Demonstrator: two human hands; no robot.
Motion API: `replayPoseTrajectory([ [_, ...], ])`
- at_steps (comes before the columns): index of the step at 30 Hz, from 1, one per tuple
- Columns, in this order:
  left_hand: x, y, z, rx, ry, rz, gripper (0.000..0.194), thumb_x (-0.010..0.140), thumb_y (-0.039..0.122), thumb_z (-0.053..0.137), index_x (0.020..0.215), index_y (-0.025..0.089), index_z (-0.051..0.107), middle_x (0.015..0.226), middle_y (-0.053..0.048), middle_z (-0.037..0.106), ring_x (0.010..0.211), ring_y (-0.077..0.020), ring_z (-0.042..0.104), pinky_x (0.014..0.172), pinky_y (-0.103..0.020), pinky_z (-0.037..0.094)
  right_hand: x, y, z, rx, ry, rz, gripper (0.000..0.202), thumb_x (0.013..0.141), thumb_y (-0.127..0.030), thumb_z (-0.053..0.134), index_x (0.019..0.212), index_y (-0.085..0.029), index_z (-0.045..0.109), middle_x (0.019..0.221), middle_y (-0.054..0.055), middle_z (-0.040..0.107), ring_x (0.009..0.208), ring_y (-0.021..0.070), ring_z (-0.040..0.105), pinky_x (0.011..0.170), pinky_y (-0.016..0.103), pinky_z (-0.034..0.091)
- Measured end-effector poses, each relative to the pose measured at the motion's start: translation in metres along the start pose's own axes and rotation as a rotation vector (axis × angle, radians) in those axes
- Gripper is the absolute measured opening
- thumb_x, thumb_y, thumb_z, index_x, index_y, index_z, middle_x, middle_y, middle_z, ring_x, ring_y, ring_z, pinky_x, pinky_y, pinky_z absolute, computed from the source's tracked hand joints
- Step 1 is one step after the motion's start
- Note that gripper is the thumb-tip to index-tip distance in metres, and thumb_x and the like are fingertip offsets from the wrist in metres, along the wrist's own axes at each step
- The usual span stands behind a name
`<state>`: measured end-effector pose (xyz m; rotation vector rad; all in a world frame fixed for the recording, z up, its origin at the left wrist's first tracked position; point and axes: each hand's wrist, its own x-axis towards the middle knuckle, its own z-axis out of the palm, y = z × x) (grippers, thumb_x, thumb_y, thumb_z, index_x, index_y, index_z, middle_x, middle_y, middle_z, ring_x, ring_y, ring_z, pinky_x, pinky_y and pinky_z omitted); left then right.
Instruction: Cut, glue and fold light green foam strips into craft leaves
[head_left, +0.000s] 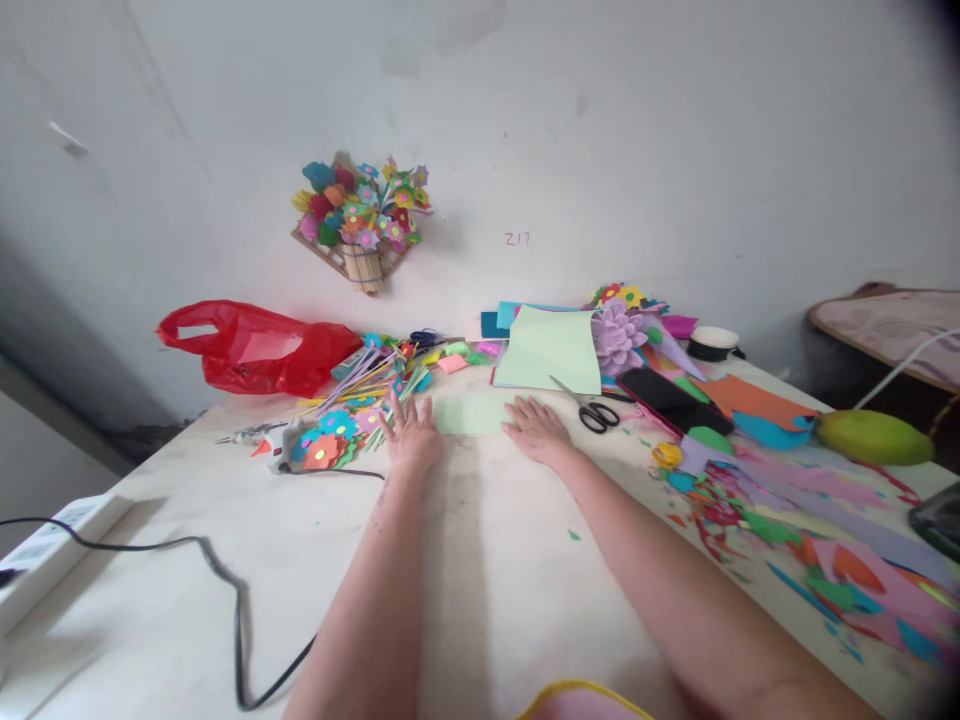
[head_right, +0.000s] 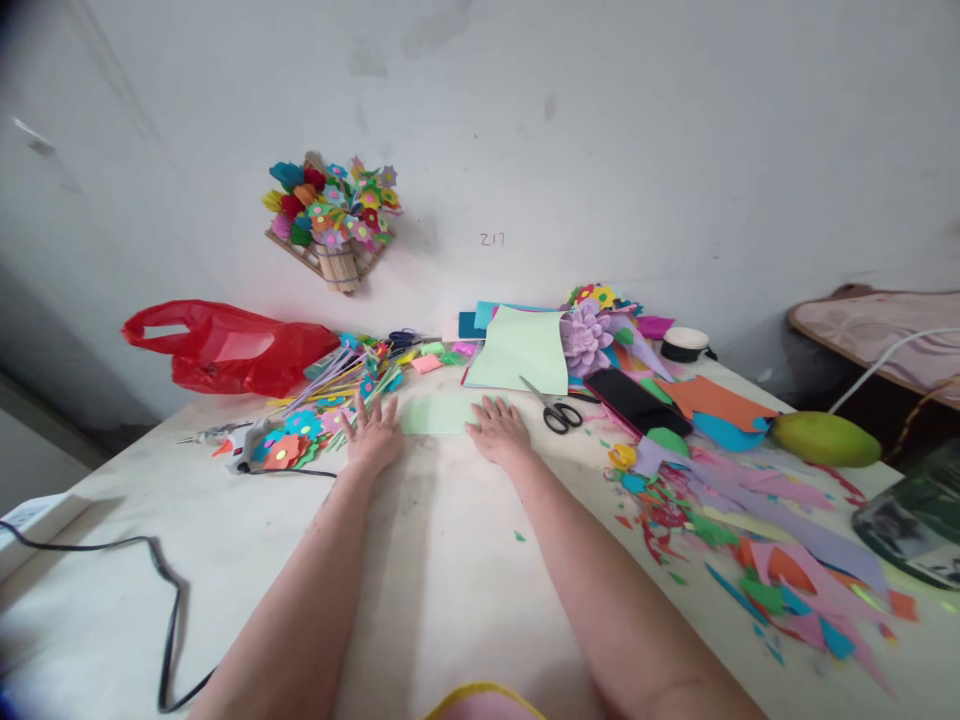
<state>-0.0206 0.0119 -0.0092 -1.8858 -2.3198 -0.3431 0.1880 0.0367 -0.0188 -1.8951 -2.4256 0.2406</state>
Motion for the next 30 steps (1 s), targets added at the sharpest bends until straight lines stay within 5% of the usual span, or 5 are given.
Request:
replayPoseTrajectory([
  [3, -0.006, 0.023, -0.010, -0.006, -0.002, 0.222, 0.052, 0.083, 0.030, 0.027, 0.135, 0.021, 0.024, 0.142, -0.003, 0.019, 0.131, -0.0207, -0.003, 0.104, -0.048, -0.003, -0.001, -0.001, 0.001, 0.002, 0.020, -0.003, 0.055, 0.085, -0.049, 0.014, 0.136, -0.028, 0.019, 0.144, -0.004, 0.008, 0.131, 0.0185, 0.004, 0.104, 0.037, 0.006],
  [6, -0.017, 0.052, -0.014, -0.047, -0.177, 0.544, 0.052, 0.085, 0.035, 0.024, 0.134, 0.020, 0.025, 0.142, -0.001, 0.020, 0.131, -0.0179, 0.006, 0.106, -0.040, 0.003, -0.002, -0.002, 0.002, -0.011, 0.046, -0.013, 0.054, 0.086, -0.047, 0.013, 0.136, -0.027, 0.020, 0.144, -0.003, 0.010, 0.131, 0.0186, 0.005, 0.104, 0.037, 0.006],
  [9, -0.028, 0.071, -0.010, -0.107, -0.287, 0.619, 0.051, 0.086, 0.035, 0.018, 0.133, 0.019, 0.028, 0.141, -0.002, 0.022, 0.131, -0.0180, 0.008, 0.106, -0.039, 0.008, -0.004, -0.002, 0.002, -0.035, 0.058, -0.016, 0.051, 0.088, -0.039, 0.013, 0.136, -0.026, 0.019, 0.144, -0.004, 0.010, 0.131, 0.0172, 0.006, 0.104, 0.036, 0.006],
  [24, -0.043, 0.087, -0.010, -0.127, -0.323, 0.320, 0.061, 0.083, 0.042, 0.018, 0.133, 0.008, 0.026, 0.142, -0.011, 0.015, 0.130, -0.0280, 0.008, 0.103, -0.043, 0.014, -0.004, -0.002, 0.001, 0.009, 0.062, 0.016, 0.052, 0.087, -0.040, 0.015, 0.137, -0.024, 0.019, 0.144, -0.004, 0.012, 0.130, 0.0178, 0.007, 0.104, 0.036, 0.005],
  [30, -0.031, 0.068, 0.001, -0.062, -0.206, 0.072, 0.069, 0.081, 0.051, 0.018, 0.133, 0.007, 0.026, 0.141, -0.016, 0.016, 0.129, -0.0307, 0.010, 0.103, -0.044, 0.014, -0.004, 0.004, 0.002, 0.000, 0.046, 0.041, 0.052, 0.087, -0.040, 0.014, 0.137, -0.025, 0.018, 0.144, -0.004, 0.009, 0.131, 0.0176, 0.005, 0.104, 0.037, 0.005],
])
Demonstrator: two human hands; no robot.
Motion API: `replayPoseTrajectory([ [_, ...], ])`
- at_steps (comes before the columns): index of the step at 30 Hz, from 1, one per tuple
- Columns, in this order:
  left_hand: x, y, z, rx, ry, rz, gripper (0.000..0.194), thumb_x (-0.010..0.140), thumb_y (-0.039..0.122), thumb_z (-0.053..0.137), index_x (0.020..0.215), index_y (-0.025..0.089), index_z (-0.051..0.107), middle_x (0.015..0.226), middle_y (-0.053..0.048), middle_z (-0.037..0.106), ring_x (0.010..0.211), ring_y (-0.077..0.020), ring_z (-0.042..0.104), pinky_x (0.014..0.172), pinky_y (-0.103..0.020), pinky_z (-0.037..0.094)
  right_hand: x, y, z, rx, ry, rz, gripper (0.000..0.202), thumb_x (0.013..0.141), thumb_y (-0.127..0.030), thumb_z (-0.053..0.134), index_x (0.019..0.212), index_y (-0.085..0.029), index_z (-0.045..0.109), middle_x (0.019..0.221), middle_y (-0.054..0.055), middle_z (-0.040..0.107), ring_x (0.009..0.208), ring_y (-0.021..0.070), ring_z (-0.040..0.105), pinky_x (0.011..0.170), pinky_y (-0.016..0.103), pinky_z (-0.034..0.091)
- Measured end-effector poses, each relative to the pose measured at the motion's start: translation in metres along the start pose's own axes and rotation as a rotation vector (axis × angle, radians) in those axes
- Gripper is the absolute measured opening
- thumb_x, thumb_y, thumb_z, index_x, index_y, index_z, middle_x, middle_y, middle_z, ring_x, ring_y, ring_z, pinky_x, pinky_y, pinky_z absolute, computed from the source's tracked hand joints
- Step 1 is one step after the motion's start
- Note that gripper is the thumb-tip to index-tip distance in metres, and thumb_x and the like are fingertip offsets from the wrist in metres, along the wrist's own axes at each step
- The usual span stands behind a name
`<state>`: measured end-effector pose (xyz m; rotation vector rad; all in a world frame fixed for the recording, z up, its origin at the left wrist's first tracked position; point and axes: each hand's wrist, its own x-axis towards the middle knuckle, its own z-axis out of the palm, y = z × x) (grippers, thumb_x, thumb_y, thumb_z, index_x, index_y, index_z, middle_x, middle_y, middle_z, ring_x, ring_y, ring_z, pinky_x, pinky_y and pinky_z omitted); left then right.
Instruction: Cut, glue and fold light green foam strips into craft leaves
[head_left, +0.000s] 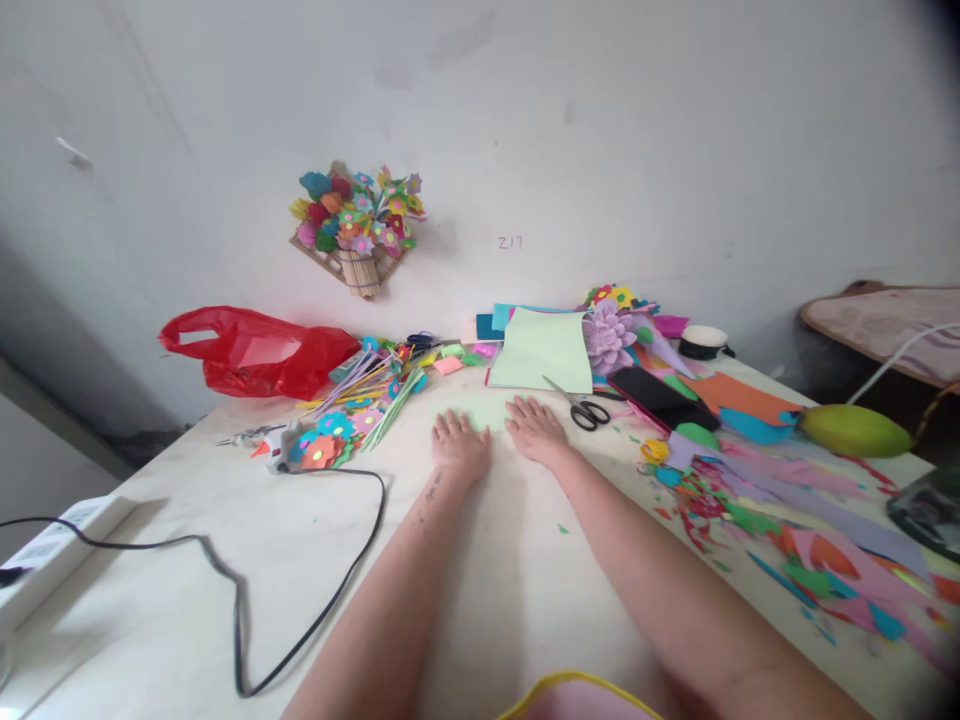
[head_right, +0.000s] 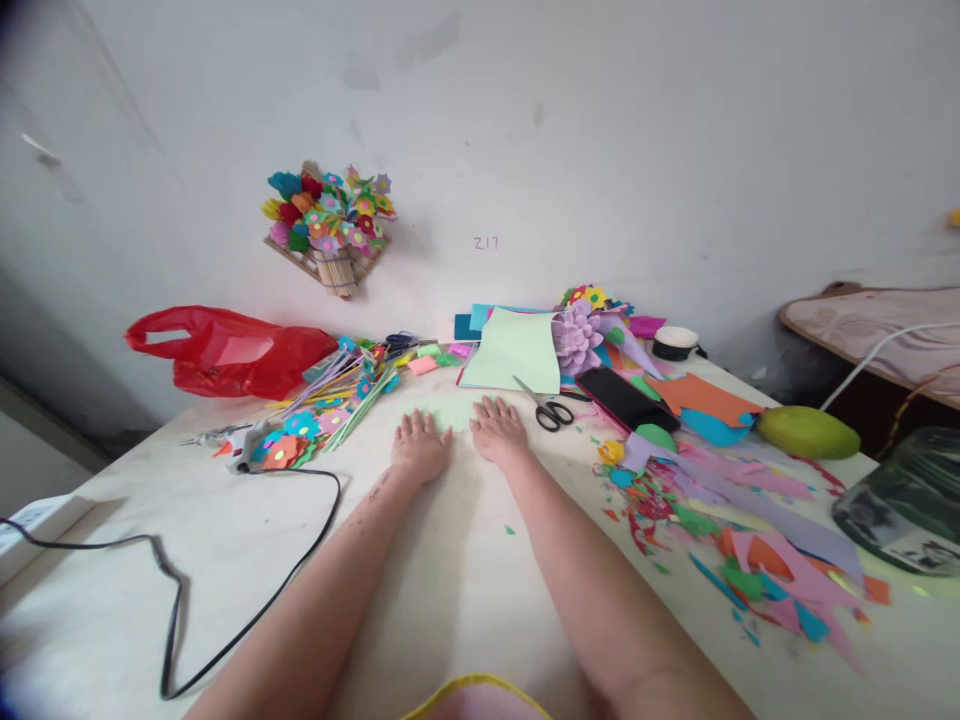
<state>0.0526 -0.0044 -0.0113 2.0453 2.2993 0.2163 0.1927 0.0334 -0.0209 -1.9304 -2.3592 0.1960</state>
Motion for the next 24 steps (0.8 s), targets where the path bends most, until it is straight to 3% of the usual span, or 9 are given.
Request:
replayPoseTrajectory([
  [6, 0.013, -0.029, 0.001, -0.023, 0.051, -0.150, 0.068, 0.080, 0.047, 0.022, 0.133, 0.004, 0.025, 0.142, -0.017, 0.011, 0.130, -0.0273, 0.007, 0.104, -0.042, 0.011, -0.001, 0.005, -0.003, 0.002, -0.022, 0.004, 0.052, 0.087, -0.036, 0.013, 0.137, -0.022, 0.016, 0.144, -0.003, 0.008, 0.131, 0.0154, 0.005, 0.104, 0.036, 0.005],
  [14, 0.016, -0.034, 0.003, -0.043, 0.077, -0.191, 0.056, 0.081, 0.033, 0.025, 0.133, 0.013, 0.028, 0.142, -0.010, 0.016, 0.131, -0.0249, 0.007, 0.105, -0.045, 0.007, -0.008, 0.027, -0.007, -0.013, -0.019, 0.040, 0.052, 0.087, -0.035, 0.014, 0.137, -0.020, 0.018, 0.144, -0.003, 0.009, 0.130, 0.0153, 0.007, 0.104, 0.037, 0.007],
  [16, 0.013, -0.032, 0.000, -0.043, 0.156, -0.142, 0.052, 0.081, 0.028, 0.027, 0.132, 0.016, 0.031, 0.141, -0.008, 0.020, 0.131, -0.0245, 0.008, 0.104, -0.046, 0.007, -0.009, 0.029, -0.006, -0.010, 0.004, 0.040, 0.052, 0.087, -0.035, 0.014, 0.137, -0.020, 0.019, 0.144, -0.002, 0.010, 0.130, 0.0159, 0.008, 0.104, 0.038, 0.007],
  [19, 0.008, -0.025, -0.005, -0.071, 0.301, 0.108, 0.047, 0.081, 0.023, 0.029, 0.127, 0.021, 0.039, 0.138, -0.002, 0.031, 0.130, -0.0187, 0.015, 0.106, -0.040, 0.011, -0.011, 0.028, -0.004, -0.012, 0.038, 0.038, 0.052, 0.087, -0.035, 0.014, 0.136, -0.020, 0.020, 0.143, -0.002, 0.012, 0.130, 0.0169, 0.009, 0.103, 0.038, 0.008],
  [21, 0.007, -0.017, -0.007, -0.158, 0.324, 0.262, 0.041, 0.082, 0.021, 0.030, 0.118, 0.023, 0.050, 0.128, 0.000, 0.046, 0.123, -0.0152, 0.031, 0.104, -0.034, 0.022, -0.012, 0.027, -0.003, -0.016, 0.053, 0.031, 0.051, 0.087, -0.035, 0.015, 0.136, -0.021, 0.020, 0.143, -0.002, 0.014, 0.130, 0.0176, 0.010, 0.103, 0.039, 0.008],
  [24, 0.011, -0.008, -0.004, -0.301, 0.346, 0.311, 0.031, 0.080, 0.022, 0.039, 0.101, 0.023, 0.061, 0.107, -0.002, 0.061, 0.105, -0.0148, 0.048, 0.093, -0.028, 0.037, -0.013, 0.027, -0.003, -0.016, 0.104, 0.010, 0.050, 0.088, -0.036, 0.017, 0.135, -0.022, 0.024, 0.142, 0.000, 0.020, 0.129, 0.0190, 0.014, 0.102, 0.040, 0.011],
])
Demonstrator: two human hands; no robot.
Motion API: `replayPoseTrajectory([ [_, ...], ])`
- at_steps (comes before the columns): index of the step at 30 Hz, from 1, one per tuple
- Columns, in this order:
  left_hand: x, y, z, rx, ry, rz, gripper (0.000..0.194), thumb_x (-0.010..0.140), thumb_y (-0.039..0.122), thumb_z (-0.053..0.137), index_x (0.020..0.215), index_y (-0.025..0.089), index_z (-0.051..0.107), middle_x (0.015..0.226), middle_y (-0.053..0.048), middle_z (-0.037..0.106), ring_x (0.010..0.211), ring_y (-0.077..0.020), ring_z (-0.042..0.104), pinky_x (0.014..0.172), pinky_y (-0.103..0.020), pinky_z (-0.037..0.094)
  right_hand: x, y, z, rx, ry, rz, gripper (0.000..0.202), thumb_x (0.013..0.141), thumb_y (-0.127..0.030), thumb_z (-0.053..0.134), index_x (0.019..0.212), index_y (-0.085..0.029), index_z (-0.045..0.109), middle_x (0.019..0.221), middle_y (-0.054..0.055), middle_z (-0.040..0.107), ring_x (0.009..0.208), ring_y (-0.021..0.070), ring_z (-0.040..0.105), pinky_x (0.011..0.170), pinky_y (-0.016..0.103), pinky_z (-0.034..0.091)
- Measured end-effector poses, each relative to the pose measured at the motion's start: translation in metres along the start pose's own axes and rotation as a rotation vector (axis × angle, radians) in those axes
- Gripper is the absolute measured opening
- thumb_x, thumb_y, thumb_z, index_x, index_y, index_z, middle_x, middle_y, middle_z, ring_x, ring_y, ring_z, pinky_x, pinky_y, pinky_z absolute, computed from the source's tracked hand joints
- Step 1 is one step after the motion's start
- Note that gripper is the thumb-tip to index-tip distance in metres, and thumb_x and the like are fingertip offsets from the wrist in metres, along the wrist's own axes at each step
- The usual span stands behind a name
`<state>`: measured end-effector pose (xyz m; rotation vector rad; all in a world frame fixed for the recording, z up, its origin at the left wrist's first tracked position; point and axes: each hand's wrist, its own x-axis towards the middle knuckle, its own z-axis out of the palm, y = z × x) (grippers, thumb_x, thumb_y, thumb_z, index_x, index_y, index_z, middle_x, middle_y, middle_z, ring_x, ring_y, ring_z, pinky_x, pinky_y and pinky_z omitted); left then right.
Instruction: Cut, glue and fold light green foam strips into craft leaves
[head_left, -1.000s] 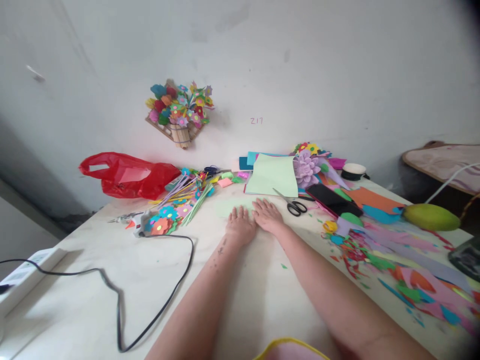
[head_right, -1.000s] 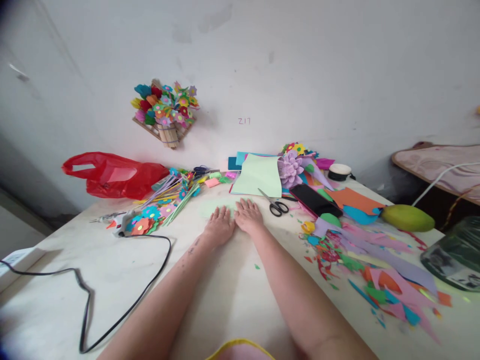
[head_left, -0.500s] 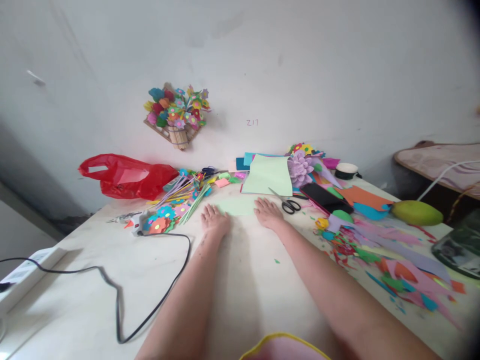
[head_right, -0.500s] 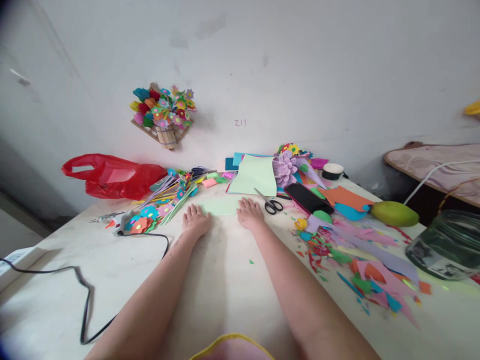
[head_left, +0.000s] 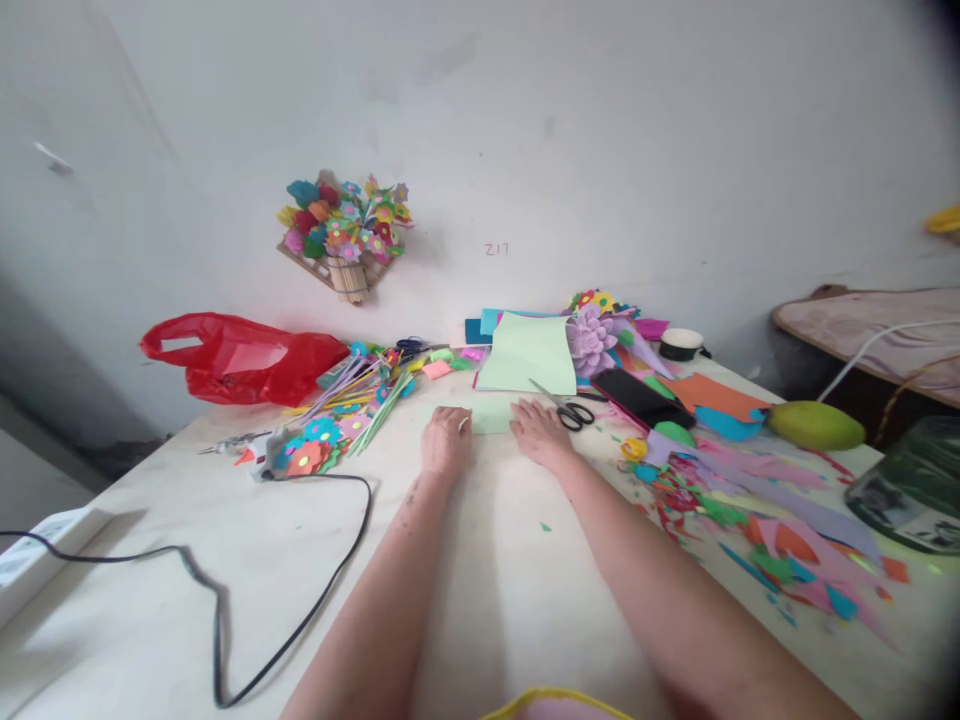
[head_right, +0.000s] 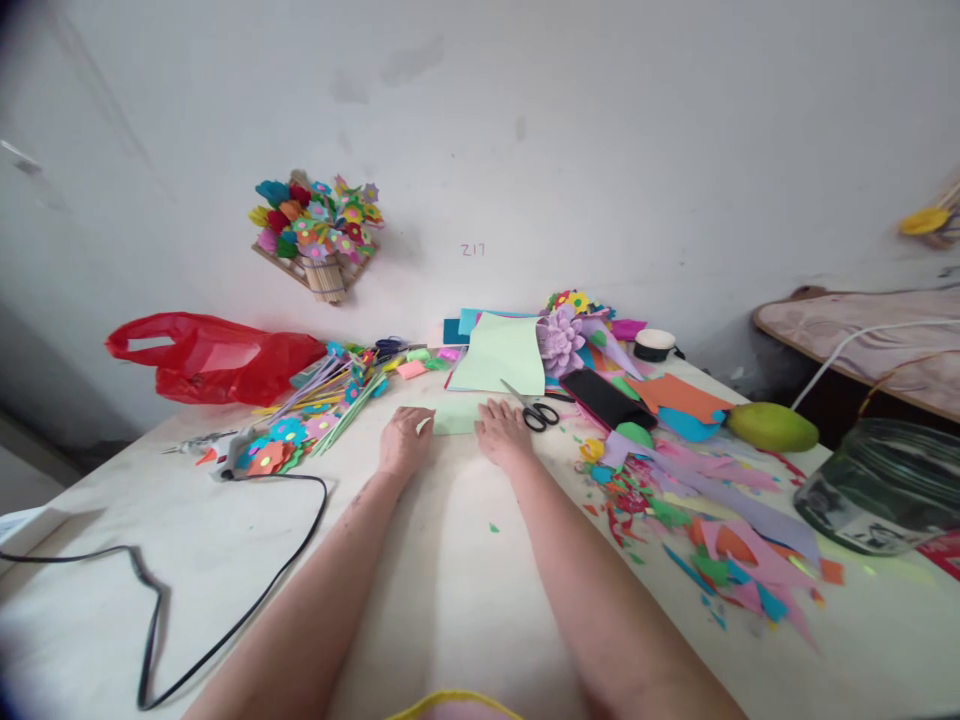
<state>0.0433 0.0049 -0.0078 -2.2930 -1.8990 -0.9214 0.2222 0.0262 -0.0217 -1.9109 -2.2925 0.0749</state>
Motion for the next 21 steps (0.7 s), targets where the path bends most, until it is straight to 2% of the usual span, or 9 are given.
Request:
replayPoseTrajectory([
  [3, 0.008, -0.002, 0.010, -0.076, -0.018, -0.038, 0.025, 0.074, 0.018, 0.048, 0.093, 0.021, 0.063, 0.093, -0.003, 0.063, 0.092, -0.0144, 0.053, 0.085, -0.026, 0.042, -0.002, 0.000, -0.004, 0.030, 0.130, -0.070, 0.046, 0.087, -0.033, 0.027, 0.130, -0.021, 0.036, 0.137, 0.002, 0.031, 0.125, 0.0198, 0.022, 0.099, 0.037, 0.014],
  [6, 0.016, -0.009, 0.017, -0.123, -0.069, -0.133, 0.024, 0.069, 0.015, 0.052, 0.090, 0.017, 0.064, 0.088, -0.004, 0.062, 0.084, -0.0136, 0.056, 0.079, -0.024, 0.044, -0.004, -0.003, -0.010, 0.079, 0.263, -0.251, 0.036, 0.084, -0.029, 0.038, 0.115, -0.023, 0.053, 0.123, 0.003, 0.048, 0.112, 0.0191, 0.035, 0.094, 0.033, 0.021],
  [8, 0.020, -0.012, 0.020, -0.144, -0.078, -0.163, 0.022, 0.068, 0.015, 0.053, 0.087, 0.016, 0.064, 0.087, -0.005, 0.061, 0.082, -0.0134, 0.056, 0.078, -0.023, 0.044, -0.006, -0.008, -0.013, 0.088, 0.276, -0.377, 0.029, 0.083, -0.028, 0.041, 0.105, -0.025, 0.061, 0.109, 0.004, 0.056, 0.101, 0.0185, 0.041, 0.087, 0.031, 0.026],
  [13, 0.022, -0.015, 0.024, -0.203, -0.049, -0.174, 0.019, 0.067, 0.014, 0.053, 0.081, 0.016, 0.065, 0.083, -0.004, 0.062, 0.077, -0.0125, 0.057, 0.074, -0.022, 0.044, -0.006, -0.016, -0.012, -0.030, 0.260, -0.502, 0.028, 0.085, -0.023, 0.039, 0.090, -0.023, 0.067, 0.090, 0.005, 0.060, 0.090, 0.0182, 0.043, 0.077, 0.031, 0.027],
  [21, 0.016, -0.013, 0.014, -0.273, 0.022, -0.165, 0.019, 0.070, 0.018, 0.051, 0.083, 0.017, 0.065, 0.076, -0.003, 0.064, 0.071, -0.0117, 0.055, 0.072, -0.022, 0.042, -0.002, -0.015, -0.006, -0.139, 0.326, -0.562, 0.025, 0.085, -0.020, 0.042, 0.079, -0.019, 0.066, 0.082, 0.005, 0.060, 0.079, 0.0162, 0.045, 0.072, 0.030, 0.026],
])
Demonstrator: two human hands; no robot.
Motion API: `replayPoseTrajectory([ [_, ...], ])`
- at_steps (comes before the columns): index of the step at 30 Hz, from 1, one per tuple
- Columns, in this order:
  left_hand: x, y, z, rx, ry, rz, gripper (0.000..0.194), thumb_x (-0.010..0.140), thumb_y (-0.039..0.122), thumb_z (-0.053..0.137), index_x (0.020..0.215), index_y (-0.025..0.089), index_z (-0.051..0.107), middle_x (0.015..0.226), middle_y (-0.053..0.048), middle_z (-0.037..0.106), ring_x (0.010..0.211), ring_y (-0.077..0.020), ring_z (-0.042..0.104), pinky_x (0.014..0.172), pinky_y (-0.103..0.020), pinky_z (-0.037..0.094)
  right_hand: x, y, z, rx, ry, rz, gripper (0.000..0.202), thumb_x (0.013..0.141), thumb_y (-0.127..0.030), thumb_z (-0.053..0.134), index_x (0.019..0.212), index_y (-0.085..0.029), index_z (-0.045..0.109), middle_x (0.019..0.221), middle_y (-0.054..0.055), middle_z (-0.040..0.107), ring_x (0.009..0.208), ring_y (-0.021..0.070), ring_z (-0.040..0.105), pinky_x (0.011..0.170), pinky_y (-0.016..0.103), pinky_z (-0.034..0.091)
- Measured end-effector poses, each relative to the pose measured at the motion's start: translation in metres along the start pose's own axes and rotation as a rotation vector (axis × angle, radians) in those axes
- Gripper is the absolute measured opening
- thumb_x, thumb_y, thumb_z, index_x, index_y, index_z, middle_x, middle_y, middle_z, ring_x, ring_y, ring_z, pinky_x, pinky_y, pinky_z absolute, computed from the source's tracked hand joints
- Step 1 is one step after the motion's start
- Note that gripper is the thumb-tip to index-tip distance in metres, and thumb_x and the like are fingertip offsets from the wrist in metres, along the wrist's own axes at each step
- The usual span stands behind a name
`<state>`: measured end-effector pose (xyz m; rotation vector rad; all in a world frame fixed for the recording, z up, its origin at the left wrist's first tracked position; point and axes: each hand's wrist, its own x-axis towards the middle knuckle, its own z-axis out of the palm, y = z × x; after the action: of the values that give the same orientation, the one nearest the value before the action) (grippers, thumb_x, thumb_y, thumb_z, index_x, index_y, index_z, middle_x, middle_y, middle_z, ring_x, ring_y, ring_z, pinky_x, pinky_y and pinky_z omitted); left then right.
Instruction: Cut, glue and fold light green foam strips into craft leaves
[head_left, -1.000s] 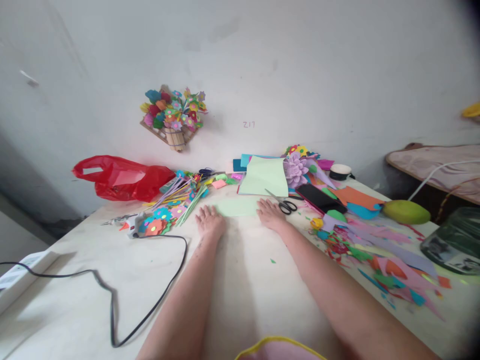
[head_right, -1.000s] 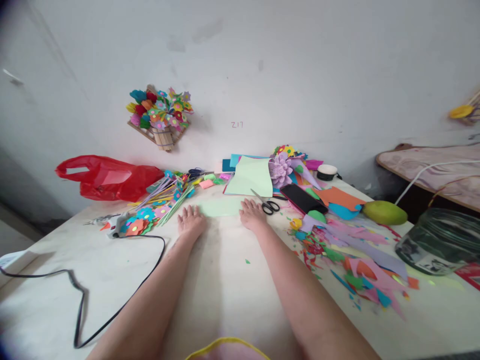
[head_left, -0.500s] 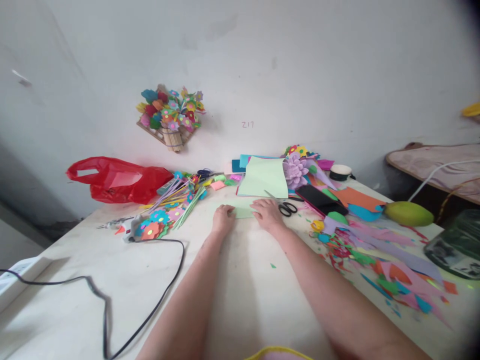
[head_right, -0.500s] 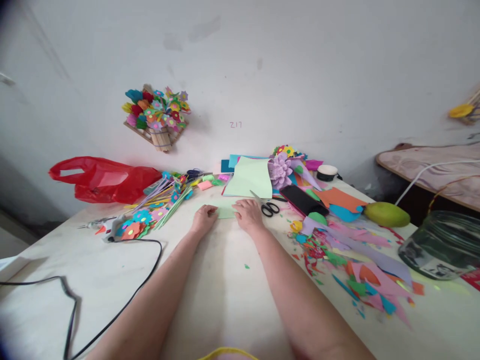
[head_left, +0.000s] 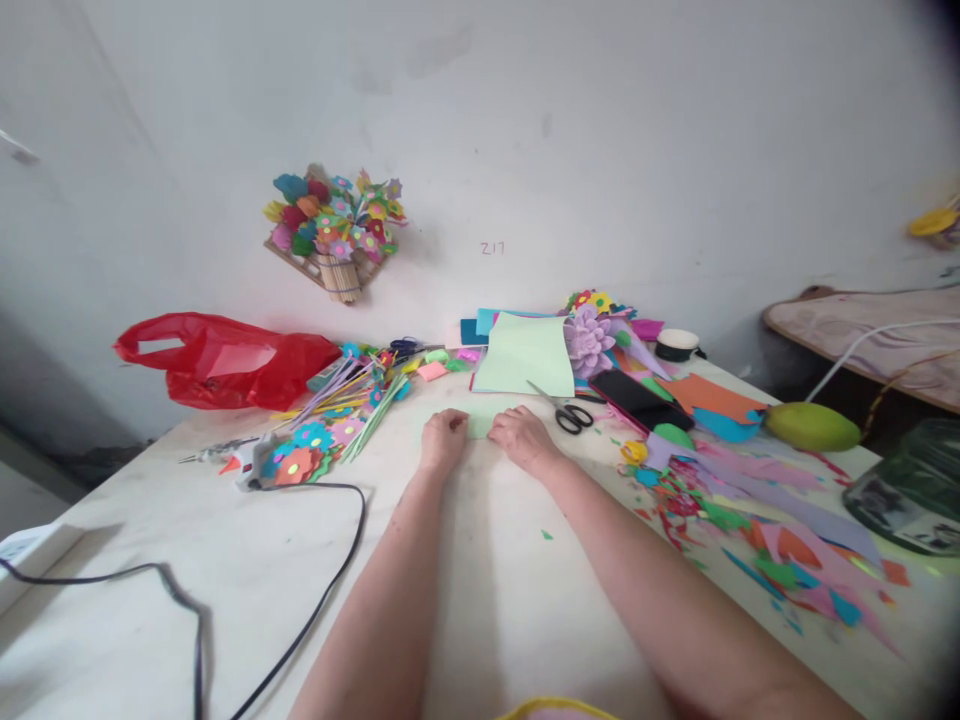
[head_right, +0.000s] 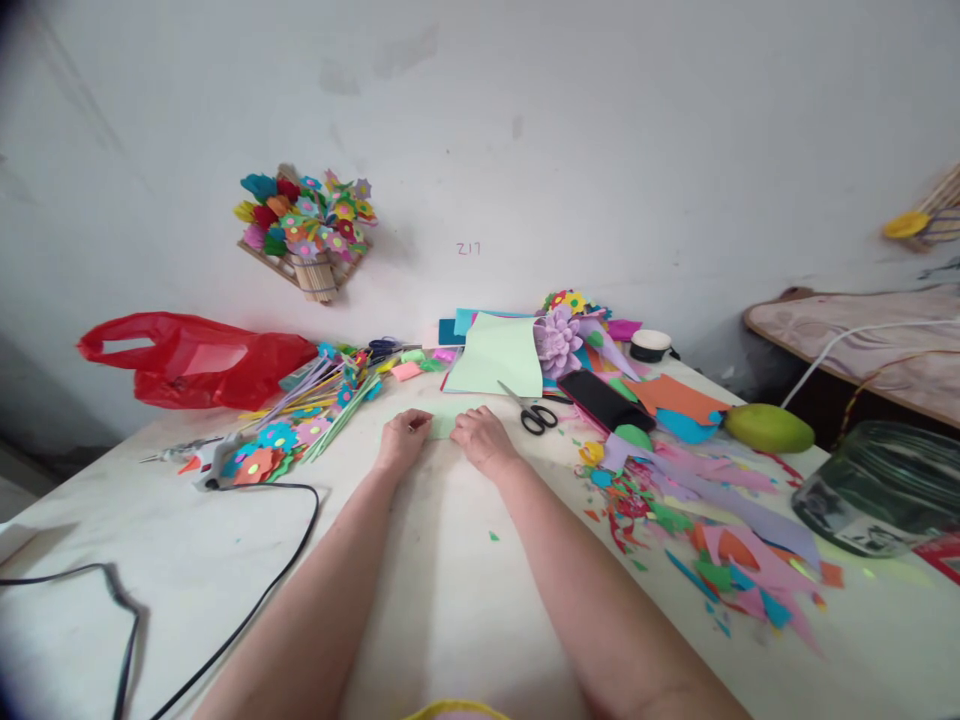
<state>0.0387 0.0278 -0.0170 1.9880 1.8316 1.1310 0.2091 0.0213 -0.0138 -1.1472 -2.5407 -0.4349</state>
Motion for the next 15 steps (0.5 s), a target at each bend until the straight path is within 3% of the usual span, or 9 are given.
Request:
replayPoseTrajectory([
  [7, 0.0019, -0.0058, -0.0063, -0.073, -0.124, -0.042, 0.018, 0.070, 0.021, 0.053, 0.083, 0.017, 0.065, 0.074, -0.002, 0.066, 0.069, -0.0118, 0.057, 0.067, -0.021, 0.042, 0.0032, 0.0007, 0.0044, -0.036, 0.046, -0.034, 0.019, 0.083, -0.019, 0.048, 0.072, -0.017, 0.064, 0.077, 0.005, 0.058, 0.076, 0.0163, 0.045, 0.068, 0.030, 0.025],
  [15, 0.0018, -0.0046, -0.0092, -0.040, -0.145, 0.011, 0.019, 0.069, 0.023, 0.054, 0.083, 0.018, 0.066, 0.076, -0.002, 0.065, 0.069, -0.0121, 0.057, 0.069, -0.022, 0.042, 0.0064, -0.0005, -0.0005, -0.086, -0.006, -0.098, 0.019, 0.083, -0.014, 0.045, 0.074, -0.015, 0.062, 0.078, 0.006, 0.057, 0.077, 0.0173, 0.045, 0.067, 0.030, 0.027],
])
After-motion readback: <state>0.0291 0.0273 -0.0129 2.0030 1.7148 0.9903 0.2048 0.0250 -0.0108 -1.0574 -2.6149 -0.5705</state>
